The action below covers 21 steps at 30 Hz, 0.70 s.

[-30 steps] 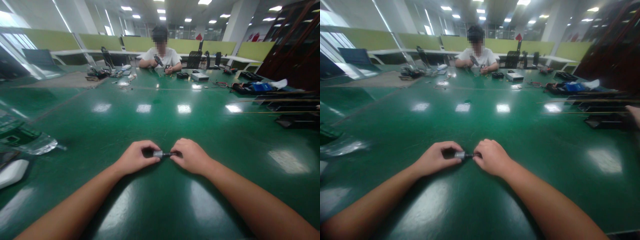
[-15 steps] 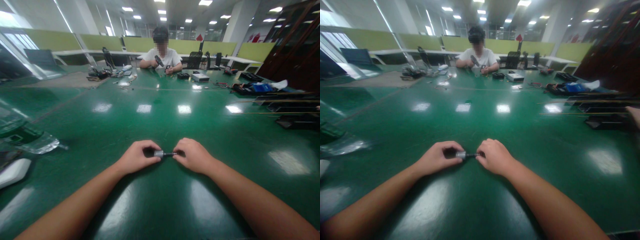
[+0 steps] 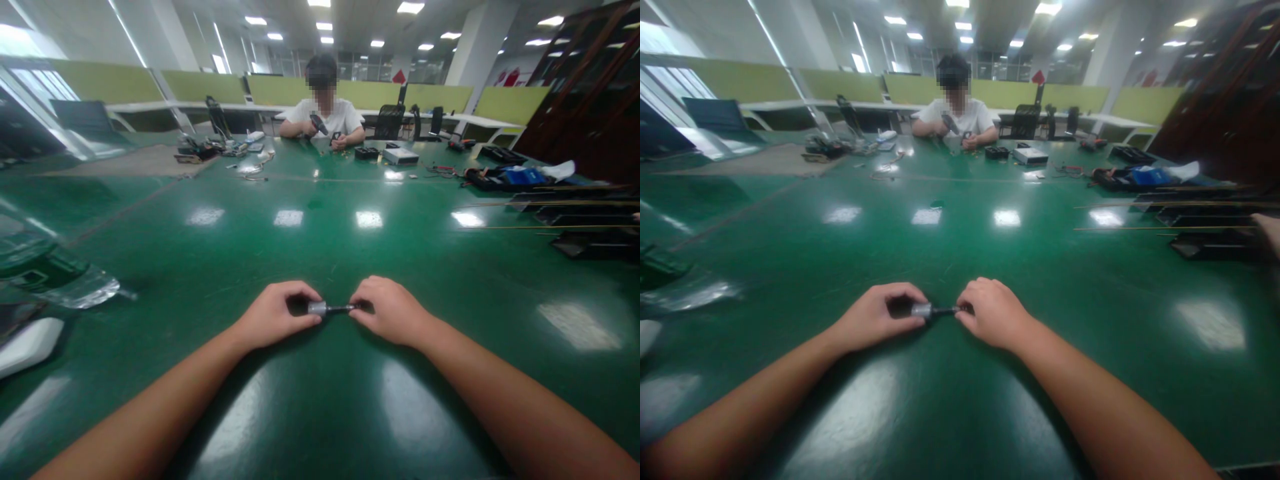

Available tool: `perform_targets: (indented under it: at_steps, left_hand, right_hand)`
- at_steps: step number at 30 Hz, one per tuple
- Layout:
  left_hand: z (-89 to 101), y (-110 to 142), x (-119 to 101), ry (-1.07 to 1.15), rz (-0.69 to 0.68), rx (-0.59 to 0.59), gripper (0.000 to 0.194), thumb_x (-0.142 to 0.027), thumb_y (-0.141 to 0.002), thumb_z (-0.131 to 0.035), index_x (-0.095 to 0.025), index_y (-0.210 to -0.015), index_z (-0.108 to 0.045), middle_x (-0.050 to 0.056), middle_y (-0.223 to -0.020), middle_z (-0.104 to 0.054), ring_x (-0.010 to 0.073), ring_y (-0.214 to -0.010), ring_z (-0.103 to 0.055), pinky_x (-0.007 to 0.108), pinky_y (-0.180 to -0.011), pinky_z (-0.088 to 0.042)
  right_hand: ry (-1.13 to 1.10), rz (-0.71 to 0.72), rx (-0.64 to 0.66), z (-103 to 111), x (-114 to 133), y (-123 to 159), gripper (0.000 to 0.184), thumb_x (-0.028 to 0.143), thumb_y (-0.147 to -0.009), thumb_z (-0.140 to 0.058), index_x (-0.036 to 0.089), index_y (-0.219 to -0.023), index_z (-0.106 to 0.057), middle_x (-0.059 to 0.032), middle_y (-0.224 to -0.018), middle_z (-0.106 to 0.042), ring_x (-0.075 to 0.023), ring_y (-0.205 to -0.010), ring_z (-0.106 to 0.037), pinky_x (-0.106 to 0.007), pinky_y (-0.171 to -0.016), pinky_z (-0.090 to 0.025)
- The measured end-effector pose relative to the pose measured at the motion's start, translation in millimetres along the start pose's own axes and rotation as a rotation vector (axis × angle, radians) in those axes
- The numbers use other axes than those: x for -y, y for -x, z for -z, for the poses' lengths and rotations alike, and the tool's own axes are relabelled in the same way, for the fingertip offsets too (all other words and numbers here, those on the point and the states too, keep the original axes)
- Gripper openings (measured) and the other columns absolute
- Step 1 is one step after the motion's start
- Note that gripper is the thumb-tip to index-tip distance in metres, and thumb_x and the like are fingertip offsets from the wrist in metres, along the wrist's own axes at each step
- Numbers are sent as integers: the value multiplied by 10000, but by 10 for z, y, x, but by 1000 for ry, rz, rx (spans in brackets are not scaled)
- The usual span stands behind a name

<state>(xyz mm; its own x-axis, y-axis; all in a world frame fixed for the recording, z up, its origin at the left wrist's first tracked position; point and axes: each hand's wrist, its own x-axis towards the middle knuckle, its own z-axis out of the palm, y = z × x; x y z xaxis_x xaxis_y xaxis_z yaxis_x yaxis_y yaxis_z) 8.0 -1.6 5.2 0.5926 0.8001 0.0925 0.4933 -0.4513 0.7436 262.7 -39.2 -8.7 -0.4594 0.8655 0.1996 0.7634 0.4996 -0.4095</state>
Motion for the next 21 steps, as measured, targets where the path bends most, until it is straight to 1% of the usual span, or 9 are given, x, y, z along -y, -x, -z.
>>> perform_targets:
  at_steps: [5, 8, 11, 15, 18, 21]
  left_hand:
    - [3, 3, 15, 3, 0, 3, 224, -283, -752, -786, -173, -944, -746, 53, -942, -764, 225, -888, -706, 330, -828, -547]
    - [5, 6, 26, -7, -14, -9, 225, -272, -751, -787, -170, -940, -722, 54, -951, -746, 221, -900, -691, 332, -840, -539]
    - [12, 10, 29, -14, -62, -26, 190, -270, -757, -780, -166, -878, -676, 52, -938, -712, 213, -903, -667, 332, -848, -526]
    - [36, 16, 21, -39, -137, -17, 189, -315, -799, -756, -169, -815, -637, 59, -997, -684, 215, -957, -644, 333, -884, -507]
    - [53, 20, 27, -39, -106, -37, 194, -361, -848, -717, -176, -882, -671, 61, -1039, -707, 220, -982, -655, 335, -906, -503]
    - [62, 21, 36, -62, -34, -28, 258, -387, -834, -732, -189, -999, -735, 51, -965, -741, 211, -877, -672, 311, -814, -517]
  right_hand:
    - [14, -1, 14, 11, 1, -3, 114, 279, -900, -683, 197, -952, -742, -55, -930, -713, -200, -939, -617, -340, -850, -464]
    - [53, -16, 38, 70, -6, 5, 103, 273, -891, -688, 204, -943, -745, -54, -926, -718, -209, -928, -625, -342, -829, -469]
    - [131, -48, 74, 167, -43, 21, 74, 247, -859, -716, 207, -911, -749, -59, -899, -720, -220, -885, -635, -347, -790, -472]
    - [178, -67, 57, 235, -85, 30, 73, 239, -856, -717, 205, -909, -752, -67, -904, -724, -232, -889, -638, -357, -789, -473]
    - [143, -51, 66, 185, -60, 24, 85, 252, -866, -709, 208, -925, -751, -61, -903, -722, -223, -889, -633, -352, -792, -473]
    - [101, -25, 67, 102, -7, 18, 102, 270, -886, -688, 213, -946, -748, -54, -920, -721, -215, -918, -628, -349, -814, -469]
